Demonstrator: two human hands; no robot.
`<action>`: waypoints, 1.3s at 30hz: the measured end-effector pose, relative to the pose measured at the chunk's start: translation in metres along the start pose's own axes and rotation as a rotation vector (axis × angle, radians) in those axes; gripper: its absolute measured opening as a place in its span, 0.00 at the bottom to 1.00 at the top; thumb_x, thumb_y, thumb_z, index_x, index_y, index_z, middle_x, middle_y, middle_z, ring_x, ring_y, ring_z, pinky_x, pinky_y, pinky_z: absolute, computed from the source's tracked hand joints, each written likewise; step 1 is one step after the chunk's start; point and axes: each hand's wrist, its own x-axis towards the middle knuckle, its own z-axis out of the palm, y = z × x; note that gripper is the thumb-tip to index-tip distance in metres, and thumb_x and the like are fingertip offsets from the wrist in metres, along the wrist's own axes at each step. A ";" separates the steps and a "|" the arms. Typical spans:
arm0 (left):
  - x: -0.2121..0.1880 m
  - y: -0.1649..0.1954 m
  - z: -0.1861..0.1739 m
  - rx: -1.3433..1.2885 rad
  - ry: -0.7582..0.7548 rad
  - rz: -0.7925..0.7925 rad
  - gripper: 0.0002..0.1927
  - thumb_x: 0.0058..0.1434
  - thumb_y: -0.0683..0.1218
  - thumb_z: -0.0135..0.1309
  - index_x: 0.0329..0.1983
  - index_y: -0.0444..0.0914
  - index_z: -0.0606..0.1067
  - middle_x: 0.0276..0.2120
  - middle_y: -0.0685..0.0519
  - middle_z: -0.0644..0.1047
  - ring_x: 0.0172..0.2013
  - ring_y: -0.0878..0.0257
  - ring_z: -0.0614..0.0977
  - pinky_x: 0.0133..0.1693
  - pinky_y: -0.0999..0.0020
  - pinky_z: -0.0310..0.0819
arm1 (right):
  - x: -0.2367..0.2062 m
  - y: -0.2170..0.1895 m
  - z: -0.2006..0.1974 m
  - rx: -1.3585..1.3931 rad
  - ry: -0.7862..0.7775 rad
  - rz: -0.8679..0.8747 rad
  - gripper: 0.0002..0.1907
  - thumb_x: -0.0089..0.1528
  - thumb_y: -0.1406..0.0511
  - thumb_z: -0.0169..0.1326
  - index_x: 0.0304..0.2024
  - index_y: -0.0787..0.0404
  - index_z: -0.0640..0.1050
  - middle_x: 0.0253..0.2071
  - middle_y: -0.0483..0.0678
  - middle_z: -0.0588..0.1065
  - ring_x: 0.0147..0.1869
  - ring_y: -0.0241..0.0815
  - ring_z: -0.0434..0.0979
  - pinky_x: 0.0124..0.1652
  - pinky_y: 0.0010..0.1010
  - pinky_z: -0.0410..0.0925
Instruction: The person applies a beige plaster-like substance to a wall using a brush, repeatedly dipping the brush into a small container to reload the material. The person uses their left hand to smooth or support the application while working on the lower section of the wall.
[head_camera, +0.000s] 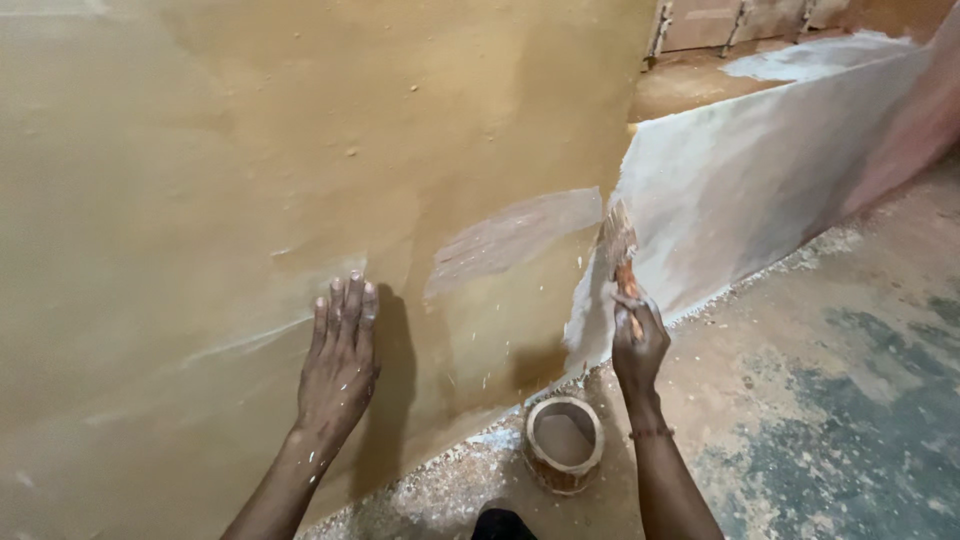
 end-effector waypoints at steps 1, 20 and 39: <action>0.003 -0.001 0.002 -0.033 0.028 0.010 0.48 0.55 0.42 0.54 0.76 0.30 0.44 0.76 0.38 0.44 0.75 0.43 0.45 0.73 0.49 0.37 | 0.008 0.002 0.005 -0.009 0.002 -0.002 0.10 0.66 0.74 0.51 0.48 0.66 0.82 0.52 0.57 0.79 0.57 0.50 0.80 0.54 0.36 0.72; 0.009 -0.029 0.053 -0.218 0.176 0.029 0.45 0.57 0.40 0.51 0.76 0.35 0.47 0.76 0.41 0.49 0.76 0.44 0.46 0.74 0.47 0.37 | -0.127 0.012 0.055 0.534 -0.612 0.088 0.11 0.71 0.67 0.46 0.49 0.64 0.79 0.49 0.52 0.80 0.55 0.45 0.81 0.56 0.35 0.75; 0.007 -0.039 0.072 -0.167 -0.030 -0.088 0.50 0.54 0.43 0.54 0.78 0.35 0.43 0.75 0.42 0.49 0.75 0.49 0.47 0.74 0.51 0.36 | -0.075 0.072 0.057 0.153 -0.419 0.383 0.10 0.65 0.72 0.51 0.47 0.63 0.80 0.45 0.51 0.83 0.37 0.45 0.79 0.36 0.37 0.70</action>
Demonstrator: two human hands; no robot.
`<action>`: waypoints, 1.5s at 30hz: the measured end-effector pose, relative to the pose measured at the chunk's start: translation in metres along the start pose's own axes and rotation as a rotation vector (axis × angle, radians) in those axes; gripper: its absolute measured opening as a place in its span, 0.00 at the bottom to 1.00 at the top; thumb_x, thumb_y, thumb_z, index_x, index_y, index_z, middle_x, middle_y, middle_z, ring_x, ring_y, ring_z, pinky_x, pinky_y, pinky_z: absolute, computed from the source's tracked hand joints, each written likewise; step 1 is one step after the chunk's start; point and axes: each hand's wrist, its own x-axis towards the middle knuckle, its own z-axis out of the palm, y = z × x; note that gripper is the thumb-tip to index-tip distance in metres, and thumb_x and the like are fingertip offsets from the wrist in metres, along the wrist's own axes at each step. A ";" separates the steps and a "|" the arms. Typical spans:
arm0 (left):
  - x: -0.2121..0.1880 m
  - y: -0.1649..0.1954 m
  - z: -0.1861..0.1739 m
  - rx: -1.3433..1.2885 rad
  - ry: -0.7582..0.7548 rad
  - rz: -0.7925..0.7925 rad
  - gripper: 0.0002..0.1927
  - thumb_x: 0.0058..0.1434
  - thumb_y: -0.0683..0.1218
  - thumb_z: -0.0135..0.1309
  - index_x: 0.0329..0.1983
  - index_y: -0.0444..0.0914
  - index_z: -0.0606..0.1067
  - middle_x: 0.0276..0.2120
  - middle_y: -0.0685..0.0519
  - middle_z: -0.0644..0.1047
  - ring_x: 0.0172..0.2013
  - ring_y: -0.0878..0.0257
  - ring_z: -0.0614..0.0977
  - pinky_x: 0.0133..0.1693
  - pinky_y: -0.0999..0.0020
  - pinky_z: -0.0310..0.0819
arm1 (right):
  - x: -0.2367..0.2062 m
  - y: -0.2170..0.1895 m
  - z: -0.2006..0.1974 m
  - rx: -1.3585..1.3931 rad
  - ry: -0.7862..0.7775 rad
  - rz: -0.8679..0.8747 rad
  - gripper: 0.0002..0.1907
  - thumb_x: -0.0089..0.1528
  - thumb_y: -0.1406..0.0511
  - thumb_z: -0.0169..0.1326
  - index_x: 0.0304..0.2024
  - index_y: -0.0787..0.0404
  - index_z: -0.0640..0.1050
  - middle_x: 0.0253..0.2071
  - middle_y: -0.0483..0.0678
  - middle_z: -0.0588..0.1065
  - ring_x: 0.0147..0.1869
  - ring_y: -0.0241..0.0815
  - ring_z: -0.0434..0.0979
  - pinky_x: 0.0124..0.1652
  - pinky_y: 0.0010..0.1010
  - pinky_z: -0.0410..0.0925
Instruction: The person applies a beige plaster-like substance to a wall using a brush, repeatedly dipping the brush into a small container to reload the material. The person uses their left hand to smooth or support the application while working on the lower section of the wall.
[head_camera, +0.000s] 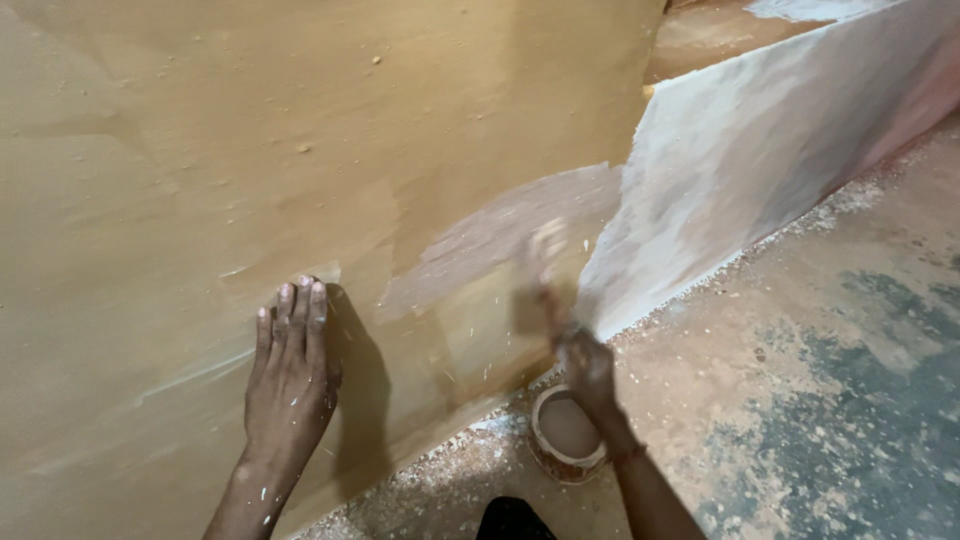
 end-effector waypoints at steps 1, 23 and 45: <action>0.000 0.000 0.000 0.017 -0.015 -0.007 0.49 0.55 0.43 0.54 0.77 0.35 0.43 0.75 0.43 0.49 0.75 0.49 0.48 0.74 0.51 0.36 | -0.019 0.001 0.007 0.093 -0.086 -0.066 0.10 0.66 0.72 0.50 0.47 0.63 0.80 0.46 0.51 0.83 0.38 0.44 0.79 0.37 0.36 0.71; -0.008 0.005 -0.005 0.084 -0.087 -0.078 0.57 0.51 0.51 0.63 0.80 0.47 0.44 0.75 0.40 0.47 0.76 0.47 0.46 0.74 0.49 0.36 | 0.027 0.007 -0.047 0.168 0.267 -0.004 0.09 0.71 0.69 0.46 0.43 0.63 0.78 0.53 0.56 0.80 0.60 0.45 0.81 0.61 0.41 0.73; -0.021 0.011 0.013 -0.153 0.056 -0.013 0.46 0.61 0.52 0.55 0.78 0.46 0.45 0.76 0.40 0.50 0.75 0.42 0.49 0.74 0.42 0.37 | -0.044 0.014 -0.094 0.272 0.315 0.071 0.13 0.68 0.64 0.59 0.49 0.70 0.79 0.45 0.48 0.78 0.48 0.36 0.79 0.50 0.29 0.75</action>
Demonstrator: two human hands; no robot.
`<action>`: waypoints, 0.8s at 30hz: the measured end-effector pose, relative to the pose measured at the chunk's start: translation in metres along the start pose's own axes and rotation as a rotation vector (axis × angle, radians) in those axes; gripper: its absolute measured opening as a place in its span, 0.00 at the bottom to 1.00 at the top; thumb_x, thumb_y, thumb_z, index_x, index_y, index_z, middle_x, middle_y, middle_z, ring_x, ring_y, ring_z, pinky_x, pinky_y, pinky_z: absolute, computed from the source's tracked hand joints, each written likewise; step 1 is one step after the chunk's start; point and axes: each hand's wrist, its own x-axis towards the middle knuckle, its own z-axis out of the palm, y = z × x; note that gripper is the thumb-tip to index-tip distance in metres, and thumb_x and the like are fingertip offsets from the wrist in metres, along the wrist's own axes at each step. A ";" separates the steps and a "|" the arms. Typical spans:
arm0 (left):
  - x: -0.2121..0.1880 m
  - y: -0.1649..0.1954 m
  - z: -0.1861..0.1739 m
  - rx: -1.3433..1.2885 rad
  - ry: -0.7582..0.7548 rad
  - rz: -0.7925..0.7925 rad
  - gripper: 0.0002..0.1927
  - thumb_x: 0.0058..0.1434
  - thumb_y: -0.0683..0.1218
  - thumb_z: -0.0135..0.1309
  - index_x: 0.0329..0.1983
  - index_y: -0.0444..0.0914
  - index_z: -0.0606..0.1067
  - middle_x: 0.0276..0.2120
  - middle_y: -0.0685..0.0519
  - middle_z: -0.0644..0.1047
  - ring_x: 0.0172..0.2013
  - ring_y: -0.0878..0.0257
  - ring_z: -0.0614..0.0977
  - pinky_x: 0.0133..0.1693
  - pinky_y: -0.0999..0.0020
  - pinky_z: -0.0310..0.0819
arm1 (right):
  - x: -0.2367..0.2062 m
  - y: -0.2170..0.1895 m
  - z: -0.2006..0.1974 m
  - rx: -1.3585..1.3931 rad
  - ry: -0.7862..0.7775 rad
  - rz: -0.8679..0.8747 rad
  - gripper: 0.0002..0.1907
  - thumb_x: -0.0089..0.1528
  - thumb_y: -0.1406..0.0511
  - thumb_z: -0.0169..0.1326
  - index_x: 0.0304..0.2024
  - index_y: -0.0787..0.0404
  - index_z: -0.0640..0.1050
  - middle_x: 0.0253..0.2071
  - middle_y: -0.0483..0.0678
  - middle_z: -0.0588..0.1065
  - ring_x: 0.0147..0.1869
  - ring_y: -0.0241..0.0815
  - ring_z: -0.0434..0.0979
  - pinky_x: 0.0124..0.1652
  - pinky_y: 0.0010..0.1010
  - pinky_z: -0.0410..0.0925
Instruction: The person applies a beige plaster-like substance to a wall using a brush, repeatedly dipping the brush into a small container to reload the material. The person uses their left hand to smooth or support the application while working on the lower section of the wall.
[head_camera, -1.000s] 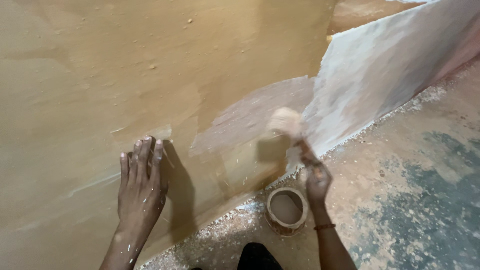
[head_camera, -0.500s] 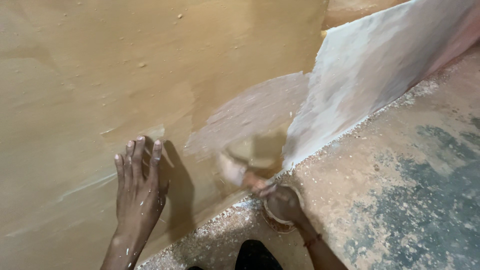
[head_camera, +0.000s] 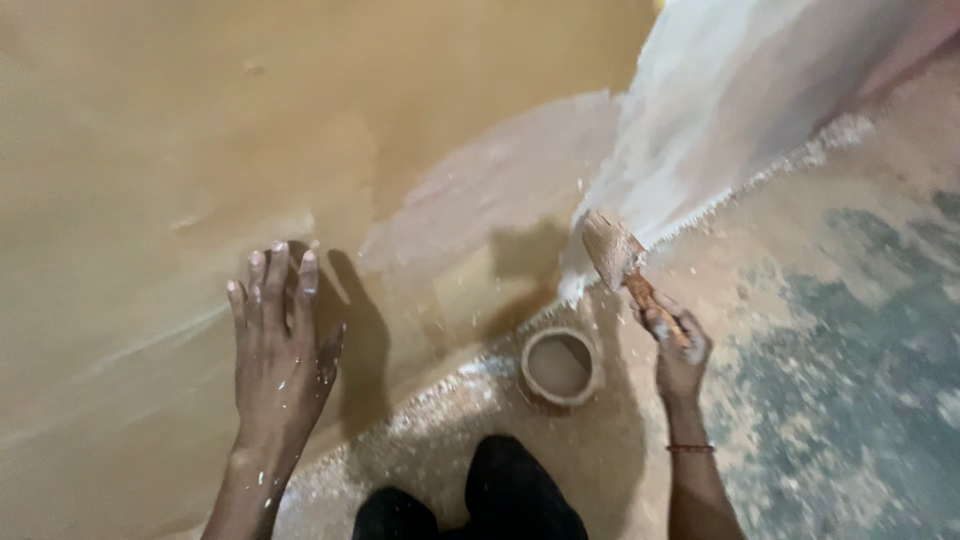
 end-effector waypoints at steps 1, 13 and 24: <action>-0.004 0.006 0.008 -0.039 -0.001 0.012 0.45 0.63 0.52 0.55 0.78 0.46 0.45 0.76 0.41 0.50 0.76 0.42 0.48 0.74 0.42 0.38 | -0.003 -0.004 -0.014 0.023 -0.001 0.074 0.13 0.67 0.64 0.59 0.47 0.70 0.79 0.44 0.48 0.78 0.46 0.38 0.82 0.49 0.30 0.78; -0.092 0.109 0.108 -0.582 -0.208 0.008 0.45 0.59 0.43 0.61 0.75 0.40 0.50 0.76 0.40 0.50 0.75 0.39 0.51 0.72 0.44 0.48 | -0.045 0.064 -0.014 -0.691 -0.622 0.169 0.13 0.64 0.62 0.59 0.51 0.55 0.84 0.46 0.50 0.83 0.46 0.45 0.86 0.44 0.33 0.77; -0.113 0.095 0.106 -0.550 -0.281 -0.100 0.45 0.58 0.43 0.61 0.76 0.38 0.53 0.75 0.38 0.51 0.73 0.38 0.52 0.70 0.42 0.49 | -0.040 0.081 0.020 -0.870 -0.985 0.257 0.14 0.59 0.65 0.59 0.48 0.54 0.84 0.46 0.53 0.83 0.46 0.52 0.84 0.49 0.39 0.75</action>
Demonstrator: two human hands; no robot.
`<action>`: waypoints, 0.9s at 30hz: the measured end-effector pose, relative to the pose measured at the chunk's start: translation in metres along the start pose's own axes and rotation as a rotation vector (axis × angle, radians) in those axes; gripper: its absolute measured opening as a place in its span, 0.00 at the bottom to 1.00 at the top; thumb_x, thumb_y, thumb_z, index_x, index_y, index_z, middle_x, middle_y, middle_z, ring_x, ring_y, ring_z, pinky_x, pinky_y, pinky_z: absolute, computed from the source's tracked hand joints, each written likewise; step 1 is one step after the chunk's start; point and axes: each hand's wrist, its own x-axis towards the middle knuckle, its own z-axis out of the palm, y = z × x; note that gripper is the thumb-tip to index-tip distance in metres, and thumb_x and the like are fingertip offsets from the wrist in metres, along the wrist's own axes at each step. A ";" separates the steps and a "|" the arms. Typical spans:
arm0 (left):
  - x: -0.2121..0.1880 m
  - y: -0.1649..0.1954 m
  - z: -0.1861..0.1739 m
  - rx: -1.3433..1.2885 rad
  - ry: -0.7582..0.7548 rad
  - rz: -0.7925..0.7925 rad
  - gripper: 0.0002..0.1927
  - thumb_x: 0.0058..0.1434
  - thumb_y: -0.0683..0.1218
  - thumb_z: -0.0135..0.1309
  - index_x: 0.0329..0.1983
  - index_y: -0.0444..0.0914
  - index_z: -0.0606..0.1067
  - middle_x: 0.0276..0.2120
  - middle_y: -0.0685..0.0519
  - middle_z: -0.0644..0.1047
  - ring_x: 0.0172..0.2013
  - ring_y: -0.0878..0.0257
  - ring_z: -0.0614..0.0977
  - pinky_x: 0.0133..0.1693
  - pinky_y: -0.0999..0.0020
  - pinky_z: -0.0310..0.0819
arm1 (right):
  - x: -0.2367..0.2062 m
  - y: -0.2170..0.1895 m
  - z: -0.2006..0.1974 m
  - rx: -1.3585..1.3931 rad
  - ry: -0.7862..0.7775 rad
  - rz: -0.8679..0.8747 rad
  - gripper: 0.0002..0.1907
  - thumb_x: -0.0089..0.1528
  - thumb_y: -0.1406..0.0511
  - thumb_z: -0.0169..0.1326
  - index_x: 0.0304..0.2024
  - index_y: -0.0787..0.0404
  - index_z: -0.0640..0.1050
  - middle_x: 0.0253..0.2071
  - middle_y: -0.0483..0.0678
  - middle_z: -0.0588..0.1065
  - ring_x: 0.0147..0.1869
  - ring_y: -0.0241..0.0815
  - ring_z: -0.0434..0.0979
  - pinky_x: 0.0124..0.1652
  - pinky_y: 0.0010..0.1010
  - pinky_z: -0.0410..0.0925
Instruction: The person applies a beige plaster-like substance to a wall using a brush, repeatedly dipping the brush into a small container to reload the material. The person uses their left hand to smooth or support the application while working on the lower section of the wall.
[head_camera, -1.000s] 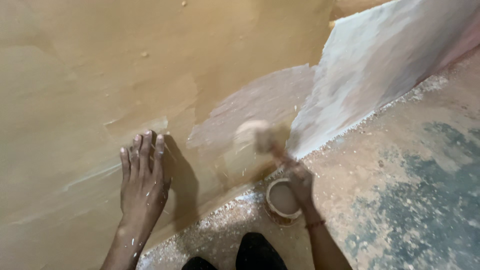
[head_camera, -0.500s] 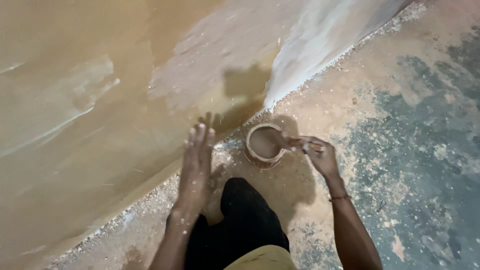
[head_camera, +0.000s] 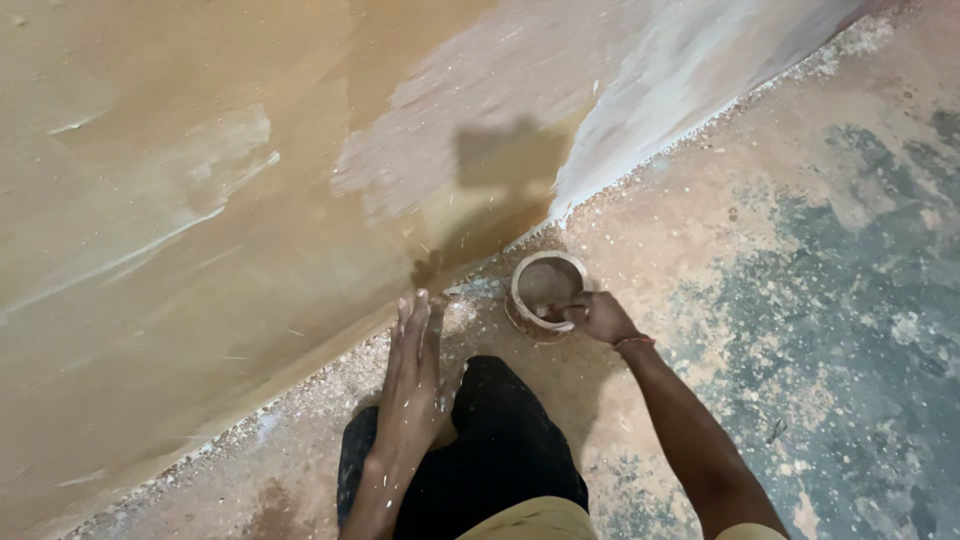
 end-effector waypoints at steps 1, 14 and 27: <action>-0.002 0.000 0.000 0.006 0.002 -0.001 0.43 0.60 0.44 0.60 0.76 0.37 0.53 0.75 0.38 0.52 0.73 0.38 0.53 0.70 0.42 0.49 | -0.002 0.002 -0.005 0.026 -0.006 0.038 0.14 0.60 0.65 0.59 0.49 0.54 0.84 0.46 0.53 0.82 0.46 0.51 0.84 0.49 0.39 0.75; -0.029 0.011 -0.013 -0.043 0.040 0.003 0.40 0.59 0.43 0.59 0.73 0.33 0.56 0.72 0.35 0.56 0.70 0.32 0.58 0.67 0.41 0.54 | -0.078 0.031 -0.051 -0.018 0.008 0.085 0.15 0.56 0.68 0.63 0.47 0.58 0.84 0.50 0.50 0.82 0.51 0.45 0.85 0.52 0.35 0.77; -0.047 0.008 -0.012 -0.013 0.044 0.055 0.41 0.54 0.40 0.60 0.70 0.30 0.58 0.71 0.35 0.58 0.70 0.36 0.59 0.70 0.43 0.51 | -0.173 0.069 -0.046 1.177 0.792 0.066 0.15 0.70 0.65 0.51 0.53 0.72 0.78 0.56 0.58 0.78 0.56 0.49 0.82 0.57 0.43 0.77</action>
